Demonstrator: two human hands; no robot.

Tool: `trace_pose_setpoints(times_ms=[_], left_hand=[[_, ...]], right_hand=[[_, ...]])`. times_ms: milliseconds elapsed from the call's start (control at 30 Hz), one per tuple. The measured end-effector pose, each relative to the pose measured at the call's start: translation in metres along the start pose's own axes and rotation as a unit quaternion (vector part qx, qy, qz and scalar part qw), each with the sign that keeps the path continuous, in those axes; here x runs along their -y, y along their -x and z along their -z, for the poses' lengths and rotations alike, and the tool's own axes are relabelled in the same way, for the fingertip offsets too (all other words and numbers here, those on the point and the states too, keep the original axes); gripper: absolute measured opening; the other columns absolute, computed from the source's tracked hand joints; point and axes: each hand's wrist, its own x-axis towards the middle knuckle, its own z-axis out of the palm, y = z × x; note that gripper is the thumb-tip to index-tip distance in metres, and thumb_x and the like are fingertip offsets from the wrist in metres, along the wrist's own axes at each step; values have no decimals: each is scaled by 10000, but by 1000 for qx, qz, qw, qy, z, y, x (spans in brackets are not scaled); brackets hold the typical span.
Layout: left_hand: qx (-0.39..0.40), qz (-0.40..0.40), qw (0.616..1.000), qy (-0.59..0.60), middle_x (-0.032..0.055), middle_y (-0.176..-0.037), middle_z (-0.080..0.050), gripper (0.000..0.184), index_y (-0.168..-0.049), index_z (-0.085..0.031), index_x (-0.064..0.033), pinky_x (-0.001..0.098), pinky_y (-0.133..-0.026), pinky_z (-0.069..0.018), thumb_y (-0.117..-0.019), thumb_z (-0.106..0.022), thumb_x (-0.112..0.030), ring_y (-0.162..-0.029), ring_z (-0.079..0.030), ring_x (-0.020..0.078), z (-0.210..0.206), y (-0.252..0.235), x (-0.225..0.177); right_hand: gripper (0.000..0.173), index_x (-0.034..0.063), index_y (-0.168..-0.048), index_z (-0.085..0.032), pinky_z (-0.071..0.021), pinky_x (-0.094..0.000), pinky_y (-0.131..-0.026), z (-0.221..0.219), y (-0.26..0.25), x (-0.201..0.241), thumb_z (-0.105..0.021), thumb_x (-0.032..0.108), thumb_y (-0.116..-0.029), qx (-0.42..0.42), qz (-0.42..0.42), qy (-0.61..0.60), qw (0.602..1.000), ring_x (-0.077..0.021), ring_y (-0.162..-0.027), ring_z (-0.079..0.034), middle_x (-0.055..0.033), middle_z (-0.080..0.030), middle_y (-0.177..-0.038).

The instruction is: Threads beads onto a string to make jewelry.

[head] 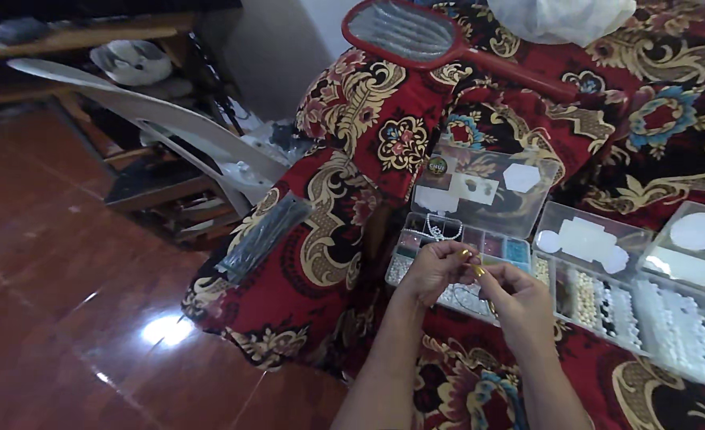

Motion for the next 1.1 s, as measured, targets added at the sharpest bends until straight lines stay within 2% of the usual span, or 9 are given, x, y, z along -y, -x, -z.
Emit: trace_pose_setpoints(times_ms=[400,833,1100], left_hand=[[-5,-7,1000,-29,0,-861,-720,203,-973,-680,-34,269,-726,-608,-1018,-493,28,-746,-706,97,-3,1,-1],[-9,-20,998,-54,-1,-854,-722,208,-948,-682,-51,271,-732,-607,-1008,-500,31,-745,-703,93,-4,0,2],[26,-41,998,-42,-14,-867,-735,224,-923,-703,-76,268,-744,-610,-976,-528,53,-764,-710,83,3,0,2]], right_hand=[[105,83,-796,-725,-461,-140,-482,2,-3,-4,-652,73,-870,12,-54,-92,994,13,-504,-555,66,-658,-627],[115,85,-780,-713,-449,-138,-480,5,-5,-4,-651,70,-876,15,-69,-110,991,19,-501,-541,71,-634,-614],[100,79,-803,-731,-450,-138,-482,8,-5,-4,-667,80,-879,41,-75,-113,990,16,-513,-551,63,-643,-624]])
